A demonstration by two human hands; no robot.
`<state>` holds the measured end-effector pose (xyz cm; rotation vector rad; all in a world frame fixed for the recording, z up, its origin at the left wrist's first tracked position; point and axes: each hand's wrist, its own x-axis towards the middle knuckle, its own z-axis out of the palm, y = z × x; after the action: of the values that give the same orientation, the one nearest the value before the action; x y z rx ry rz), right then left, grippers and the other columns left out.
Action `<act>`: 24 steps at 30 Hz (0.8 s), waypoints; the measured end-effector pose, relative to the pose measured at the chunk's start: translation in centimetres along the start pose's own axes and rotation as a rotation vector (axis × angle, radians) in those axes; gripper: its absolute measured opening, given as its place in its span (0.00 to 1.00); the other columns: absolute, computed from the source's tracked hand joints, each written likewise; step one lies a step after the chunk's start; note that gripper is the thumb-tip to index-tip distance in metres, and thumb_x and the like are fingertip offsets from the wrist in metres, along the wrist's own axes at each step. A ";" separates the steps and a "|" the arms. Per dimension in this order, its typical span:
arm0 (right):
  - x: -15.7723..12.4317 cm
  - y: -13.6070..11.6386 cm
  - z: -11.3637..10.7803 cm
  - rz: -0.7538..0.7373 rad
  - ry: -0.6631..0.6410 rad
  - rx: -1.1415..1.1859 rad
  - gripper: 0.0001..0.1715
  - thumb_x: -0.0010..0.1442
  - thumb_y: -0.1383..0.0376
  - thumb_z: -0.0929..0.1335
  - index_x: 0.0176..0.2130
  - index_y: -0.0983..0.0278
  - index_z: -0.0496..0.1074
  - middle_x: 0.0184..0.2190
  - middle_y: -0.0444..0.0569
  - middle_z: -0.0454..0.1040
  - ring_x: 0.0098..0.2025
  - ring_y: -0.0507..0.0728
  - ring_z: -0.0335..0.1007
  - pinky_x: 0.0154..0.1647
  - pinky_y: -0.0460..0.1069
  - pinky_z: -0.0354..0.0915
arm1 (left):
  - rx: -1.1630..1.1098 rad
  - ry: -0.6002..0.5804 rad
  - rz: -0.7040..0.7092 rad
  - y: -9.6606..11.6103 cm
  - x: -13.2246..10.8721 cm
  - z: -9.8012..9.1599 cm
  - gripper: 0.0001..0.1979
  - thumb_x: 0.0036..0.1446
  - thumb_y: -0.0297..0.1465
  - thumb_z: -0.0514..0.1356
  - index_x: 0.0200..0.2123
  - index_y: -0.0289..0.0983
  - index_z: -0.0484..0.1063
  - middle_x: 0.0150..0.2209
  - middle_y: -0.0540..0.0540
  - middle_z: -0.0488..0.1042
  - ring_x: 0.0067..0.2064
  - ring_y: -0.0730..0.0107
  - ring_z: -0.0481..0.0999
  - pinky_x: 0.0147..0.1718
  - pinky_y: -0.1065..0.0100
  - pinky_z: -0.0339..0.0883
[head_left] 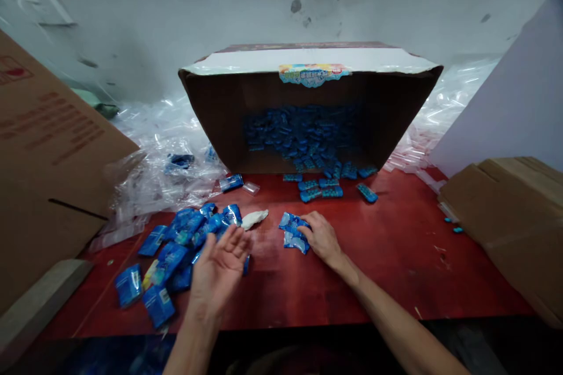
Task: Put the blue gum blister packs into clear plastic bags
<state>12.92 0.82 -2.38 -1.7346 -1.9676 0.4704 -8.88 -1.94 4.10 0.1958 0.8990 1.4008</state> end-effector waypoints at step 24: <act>0.3 1.1 0.1 -0.047 0.011 -0.134 0.08 0.59 0.67 0.59 0.31 0.62 0.65 0.31 0.46 0.66 0.34 0.52 0.63 0.34 0.44 0.56 | 1.435 -0.249 0.418 -9.9 0.3 1.1 0.04 0.44 0.31 0.58 0.26 0.40 0.72 0.32 0.42 0.70 0.39 0.57 0.66 0.43 0.60 0.53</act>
<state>13.72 1.27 -3.03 -1.7622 -2.0691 0.3186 -0.66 -3.32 -1.35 1.6628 1.5541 0.7977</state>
